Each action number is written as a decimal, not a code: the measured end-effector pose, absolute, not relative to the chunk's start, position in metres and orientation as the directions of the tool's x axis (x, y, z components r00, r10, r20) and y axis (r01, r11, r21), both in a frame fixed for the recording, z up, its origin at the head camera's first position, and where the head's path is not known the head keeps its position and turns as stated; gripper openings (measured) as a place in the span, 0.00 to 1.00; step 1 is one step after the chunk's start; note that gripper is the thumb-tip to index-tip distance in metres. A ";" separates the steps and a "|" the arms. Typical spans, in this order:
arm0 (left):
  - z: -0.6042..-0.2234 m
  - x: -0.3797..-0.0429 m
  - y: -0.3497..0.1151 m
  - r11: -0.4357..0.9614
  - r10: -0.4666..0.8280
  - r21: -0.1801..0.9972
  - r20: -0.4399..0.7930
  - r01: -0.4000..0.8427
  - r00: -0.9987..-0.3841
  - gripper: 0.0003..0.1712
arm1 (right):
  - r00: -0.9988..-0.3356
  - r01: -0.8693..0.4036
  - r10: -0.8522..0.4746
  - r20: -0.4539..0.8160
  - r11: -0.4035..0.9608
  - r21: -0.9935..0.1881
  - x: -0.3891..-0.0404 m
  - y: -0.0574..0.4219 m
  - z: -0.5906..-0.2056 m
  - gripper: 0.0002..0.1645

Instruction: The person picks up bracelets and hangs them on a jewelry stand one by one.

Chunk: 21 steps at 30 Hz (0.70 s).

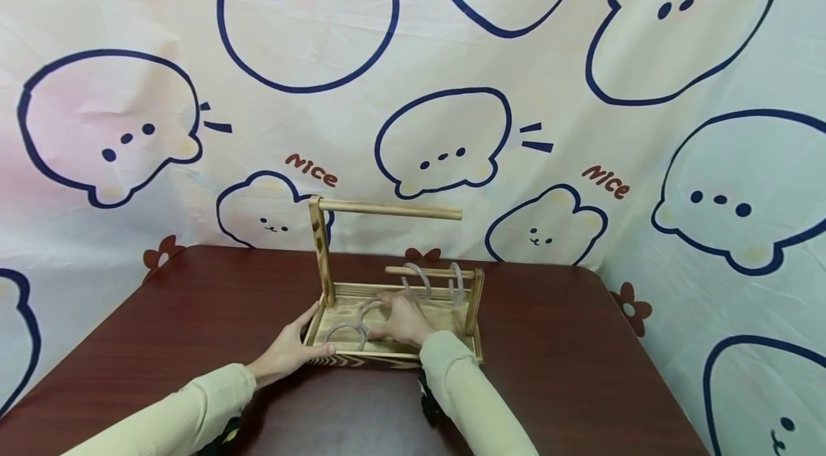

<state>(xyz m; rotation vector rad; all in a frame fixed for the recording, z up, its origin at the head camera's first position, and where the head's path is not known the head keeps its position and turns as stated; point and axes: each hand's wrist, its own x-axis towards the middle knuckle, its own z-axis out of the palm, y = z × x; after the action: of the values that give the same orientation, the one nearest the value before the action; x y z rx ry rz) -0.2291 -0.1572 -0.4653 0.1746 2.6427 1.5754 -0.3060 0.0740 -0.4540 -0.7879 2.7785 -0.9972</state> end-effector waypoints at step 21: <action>-0.464 -0.229 -0.156 0.479 0.140 0.877 -0.036 0.036 -0.989 0.60 | -0.824 -0.500 -0.535 0.186 0.532 -0.684 -0.277 0.055 -0.418 0.46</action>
<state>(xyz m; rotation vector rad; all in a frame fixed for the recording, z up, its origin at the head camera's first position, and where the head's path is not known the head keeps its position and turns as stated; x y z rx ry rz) -0.2287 -0.1563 -0.4644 0.1562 2.6121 1.5447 -0.2775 0.0550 -0.4184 -0.9151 2.7092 -1.1863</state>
